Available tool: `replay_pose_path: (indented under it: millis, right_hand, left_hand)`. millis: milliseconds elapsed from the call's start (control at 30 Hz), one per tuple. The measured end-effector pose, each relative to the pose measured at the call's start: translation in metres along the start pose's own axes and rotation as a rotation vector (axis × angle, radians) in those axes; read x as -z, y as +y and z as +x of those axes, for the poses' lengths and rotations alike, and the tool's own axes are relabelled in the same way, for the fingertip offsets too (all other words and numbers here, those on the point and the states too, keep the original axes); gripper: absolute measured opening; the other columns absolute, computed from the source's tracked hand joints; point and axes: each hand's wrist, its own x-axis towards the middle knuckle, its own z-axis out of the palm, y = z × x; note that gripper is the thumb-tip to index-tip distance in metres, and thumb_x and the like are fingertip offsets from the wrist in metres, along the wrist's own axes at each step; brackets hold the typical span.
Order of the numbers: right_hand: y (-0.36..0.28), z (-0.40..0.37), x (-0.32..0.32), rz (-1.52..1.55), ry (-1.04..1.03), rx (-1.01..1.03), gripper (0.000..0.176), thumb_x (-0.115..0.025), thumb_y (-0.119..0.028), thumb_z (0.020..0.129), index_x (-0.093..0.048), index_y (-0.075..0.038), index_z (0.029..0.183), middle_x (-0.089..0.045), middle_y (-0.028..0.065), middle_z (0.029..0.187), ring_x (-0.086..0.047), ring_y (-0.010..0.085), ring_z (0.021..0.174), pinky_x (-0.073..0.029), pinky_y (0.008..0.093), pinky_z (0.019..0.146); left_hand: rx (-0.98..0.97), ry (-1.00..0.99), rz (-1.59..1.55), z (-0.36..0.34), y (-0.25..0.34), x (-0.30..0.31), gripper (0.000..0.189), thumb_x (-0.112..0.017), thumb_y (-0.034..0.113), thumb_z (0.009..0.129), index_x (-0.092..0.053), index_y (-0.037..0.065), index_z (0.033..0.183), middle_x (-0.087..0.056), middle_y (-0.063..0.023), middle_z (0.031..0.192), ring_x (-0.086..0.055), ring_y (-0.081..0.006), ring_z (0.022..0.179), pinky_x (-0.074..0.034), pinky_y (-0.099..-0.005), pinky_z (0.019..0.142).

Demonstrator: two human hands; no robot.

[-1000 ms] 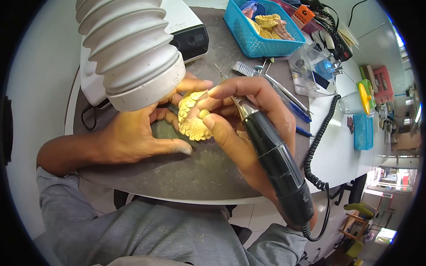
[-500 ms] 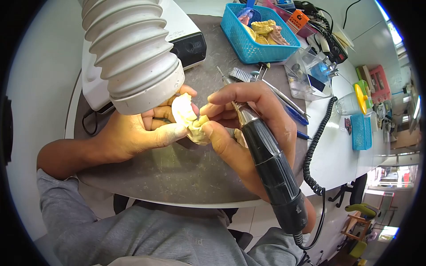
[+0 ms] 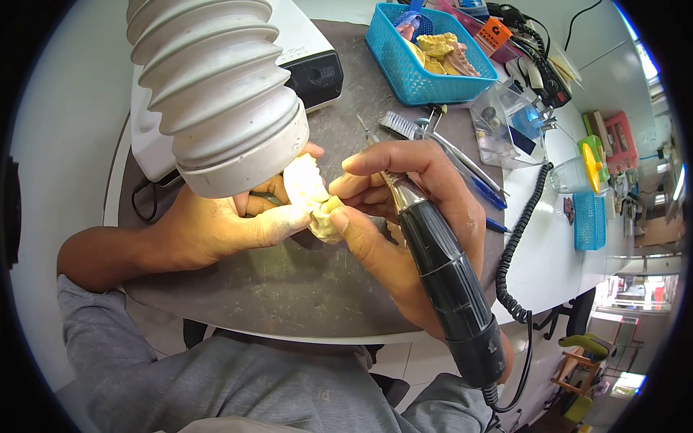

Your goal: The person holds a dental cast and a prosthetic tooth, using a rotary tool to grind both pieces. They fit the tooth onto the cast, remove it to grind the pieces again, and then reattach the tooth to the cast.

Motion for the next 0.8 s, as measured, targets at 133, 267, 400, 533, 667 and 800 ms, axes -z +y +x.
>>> replay_pose_path:
  millis: [133,267,400,533,667,800]
  right_hand:
    - [-0.001,0.000,-0.001,0.014,0.010,-0.047,0.042,-0.070,0.005,0.086,-0.048,0.000,0.120,-0.064,0.0135,0.102,-0.068,0.0190,0.093,-0.057,0.0321,0.086]
    - [-0.001,0.000,-0.002,0.007,0.018,-0.043,0.042,-0.071,0.005,0.085,-0.048,0.000,0.120,-0.063,0.0126,0.101,-0.068,0.0188,0.092,-0.057,0.0319,0.086]
    - [-0.006,0.001,-0.001,-0.015,-0.021,-0.088,0.042,-0.071,0.003,0.086,-0.048,0.000,0.121,-0.064,0.0130,0.102,-0.068,0.0189,0.095,-0.057,0.0319,0.087]
    - [-0.007,0.000,-0.007,0.049,0.078,-0.089,0.038,-0.070,-0.005,0.089,-0.050,0.000,0.120,-0.066,0.0119,0.101,-0.066,0.0171,0.094,-0.055,0.0304,0.085]
    - [-0.010,0.001,-0.002,-0.056,0.108,-0.114,0.032,-0.069,-0.009,0.091,-0.053,-0.001,0.118,-0.067,0.0102,0.097,-0.064,0.0144,0.089,-0.052,0.0274,0.081]
    - [-0.014,0.001,-0.001,-0.073,0.080,-0.173,0.029,-0.067,-0.009,0.093,-0.054,-0.001,0.117,-0.067,0.0094,0.094,-0.062,0.0124,0.085,-0.050,0.0248,0.079]
  left_hand:
    - [0.006,0.014,-0.036,-0.001,0.003,-0.001,0.038,-0.077,0.012,0.084,-0.061,-0.003,0.115,-0.068,-0.0053,0.092,-0.064,-0.0093,0.083,-0.055,-0.0259,0.074]
    - [-0.010,0.019,-0.017,-0.002,0.004,-0.001,0.038,-0.077,0.011,0.084,-0.060,-0.003,0.114,-0.067,-0.0055,0.096,-0.064,-0.0089,0.085,-0.055,-0.0257,0.075]
    - [-0.021,0.004,-0.005,-0.001,-0.001,0.000,0.038,-0.076,0.011,0.085,-0.059,-0.004,0.115,-0.067,-0.0060,0.097,-0.064,-0.0091,0.088,-0.055,-0.0259,0.076]
    - [-0.024,0.050,-0.068,-0.002,0.002,-0.005,0.038,-0.076,0.010,0.085,-0.059,-0.004,0.116,-0.066,-0.0058,0.097,-0.063,-0.0090,0.087,-0.055,-0.0259,0.077]
    - [-0.059,0.039,-0.040,-0.001,-0.003,-0.002,0.039,-0.076,0.009,0.084,-0.059,-0.005,0.116,-0.066,-0.0055,0.097,-0.063,-0.0090,0.087,-0.055,-0.0260,0.077]
    - [-0.069,0.042,-0.046,-0.001,-0.004,-0.003,0.038,-0.076,0.009,0.084,-0.059,-0.005,0.115,-0.066,-0.0049,0.094,-0.062,-0.0088,0.085,-0.055,-0.0257,0.075]
